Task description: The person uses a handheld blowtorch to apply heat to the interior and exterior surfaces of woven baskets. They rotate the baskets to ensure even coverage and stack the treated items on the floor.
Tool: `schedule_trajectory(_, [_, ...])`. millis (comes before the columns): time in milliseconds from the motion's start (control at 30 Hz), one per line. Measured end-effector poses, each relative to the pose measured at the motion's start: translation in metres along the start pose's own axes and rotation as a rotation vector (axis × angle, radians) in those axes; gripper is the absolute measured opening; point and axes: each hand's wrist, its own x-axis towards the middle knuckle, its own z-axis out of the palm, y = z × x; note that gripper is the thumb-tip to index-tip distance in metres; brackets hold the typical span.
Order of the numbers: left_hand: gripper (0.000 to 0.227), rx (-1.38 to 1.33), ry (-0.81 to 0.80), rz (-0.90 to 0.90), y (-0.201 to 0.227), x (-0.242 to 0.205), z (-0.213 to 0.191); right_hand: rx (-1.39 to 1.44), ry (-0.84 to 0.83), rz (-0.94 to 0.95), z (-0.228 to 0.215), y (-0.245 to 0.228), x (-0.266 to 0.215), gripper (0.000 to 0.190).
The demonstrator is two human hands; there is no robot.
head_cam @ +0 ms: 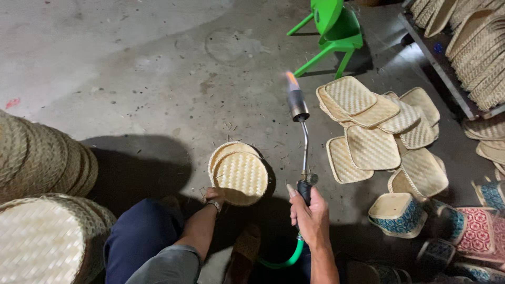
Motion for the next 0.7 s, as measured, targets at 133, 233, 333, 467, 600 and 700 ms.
schedule_trajectory(133, [0.03,-0.034,0.011,-0.056,-0.022,0.001,0.0,-0.064,-0.036,-0.035,-0.002,-0.003,0.002,0.02])
schedule_trajectory(233, [0.027,-0.127,0.047,-0.1,-0.051,-0.004,-0.007,-0.094,-0.044,-0.018,-0.001,-0.001,0.001,0.025])
schedule_trajectory(333, [0.027,-0.348,0.111,-0.128,-0.072,-0.017,-0.005,-0.085,-0.058,-0.021,-0.003,0.005,0.001,0.025])
schedule_trajectory(467, [0.03,-0.97,0.211,0.064,-0.066,-0.002,-0.007,-0.062,-0.11,-0.078,-0.009,0.016,0.002,0.027])
schedule_trajectory(600, [0.029,-1.063,0.294,0.013,-0.007,0.053,-0.019,-0.066,-0.14,-0.044,-0.015,0.013,-0.011,0.036])
schedule_trajectory(700, [0.023,-1.0,0.284,0.188,0.043,0.095,-0.056,-0.125,-0.233,-0.07,-0.019,0.012,-0.022,0.04])
